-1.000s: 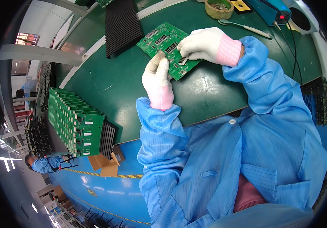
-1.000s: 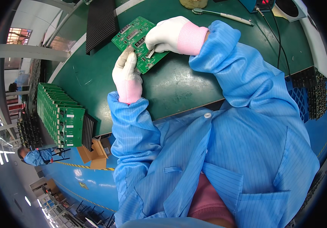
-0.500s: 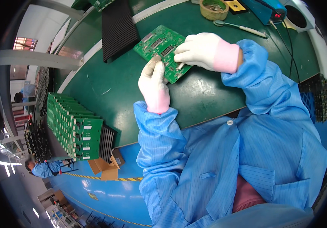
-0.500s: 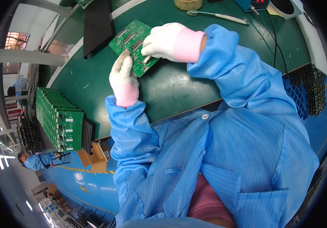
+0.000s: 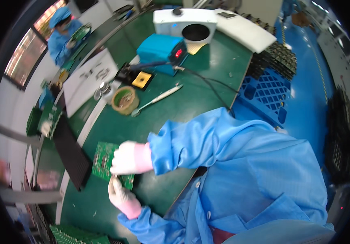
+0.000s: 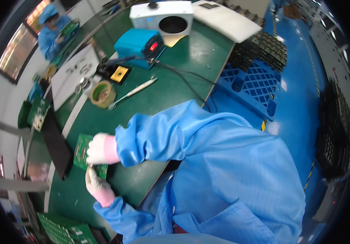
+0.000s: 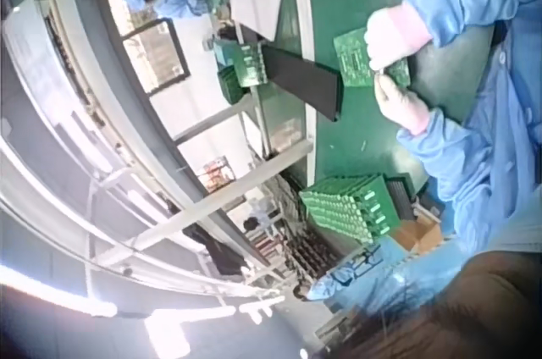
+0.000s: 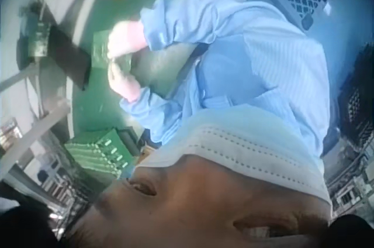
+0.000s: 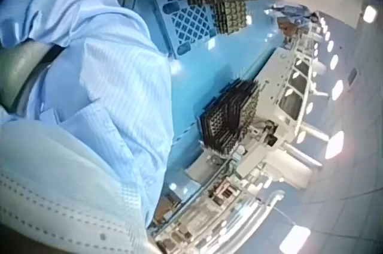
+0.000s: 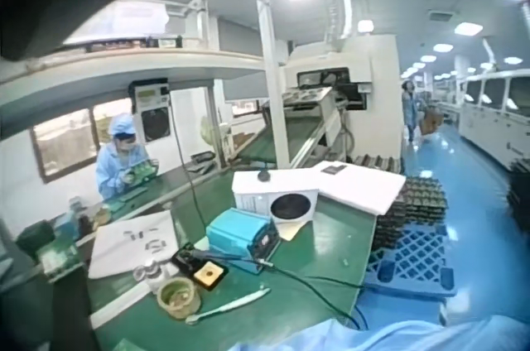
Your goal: Soldering electronic components onto printed circuit boards at a manual assembly station.
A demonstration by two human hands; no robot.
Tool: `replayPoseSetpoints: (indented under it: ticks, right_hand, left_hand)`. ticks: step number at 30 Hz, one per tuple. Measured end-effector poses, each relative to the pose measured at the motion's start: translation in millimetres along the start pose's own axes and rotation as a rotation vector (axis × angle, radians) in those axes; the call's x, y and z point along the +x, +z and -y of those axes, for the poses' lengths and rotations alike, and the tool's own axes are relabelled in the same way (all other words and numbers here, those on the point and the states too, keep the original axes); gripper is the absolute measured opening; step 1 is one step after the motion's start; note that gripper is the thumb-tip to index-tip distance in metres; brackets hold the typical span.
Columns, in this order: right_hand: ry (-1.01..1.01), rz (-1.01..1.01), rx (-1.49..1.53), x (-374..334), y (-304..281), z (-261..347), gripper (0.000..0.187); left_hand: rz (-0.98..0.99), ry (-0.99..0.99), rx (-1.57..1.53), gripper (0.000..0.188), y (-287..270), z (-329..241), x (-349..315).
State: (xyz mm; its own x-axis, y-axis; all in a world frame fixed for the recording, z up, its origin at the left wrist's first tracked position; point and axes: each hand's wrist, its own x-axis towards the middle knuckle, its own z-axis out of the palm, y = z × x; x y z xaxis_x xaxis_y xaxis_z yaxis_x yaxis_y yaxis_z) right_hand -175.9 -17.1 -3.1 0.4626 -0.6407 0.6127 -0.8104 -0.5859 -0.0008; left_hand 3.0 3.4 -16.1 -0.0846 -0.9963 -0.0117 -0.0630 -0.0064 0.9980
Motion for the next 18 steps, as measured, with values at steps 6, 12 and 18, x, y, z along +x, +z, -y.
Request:
replayPoseSetpoints:
  ticks: [6, 12, 18]
  right_hand:
    - [0.062, 0.215, 0.262, 8.1, 7.7, 3.8, 0.021]
    - [0.266, 0.197, 0.411, 7.3, 7.3, -5.3, 0.018]
    - [0.323, 0.216, 0.588, 11.0, 11.7, -9.3, 0.018]
  left_hand:
    - [-0.018, 0.088, 0.142, 0.027, -6.4, 4.0, -0.1]
    - [0.106, 0.446, 0.344, 0.043, -33.9, 53.5, 34.7]
    - [0.146, 0.467, 0.302, 0.044, -48.4, 75.6, 45.0]
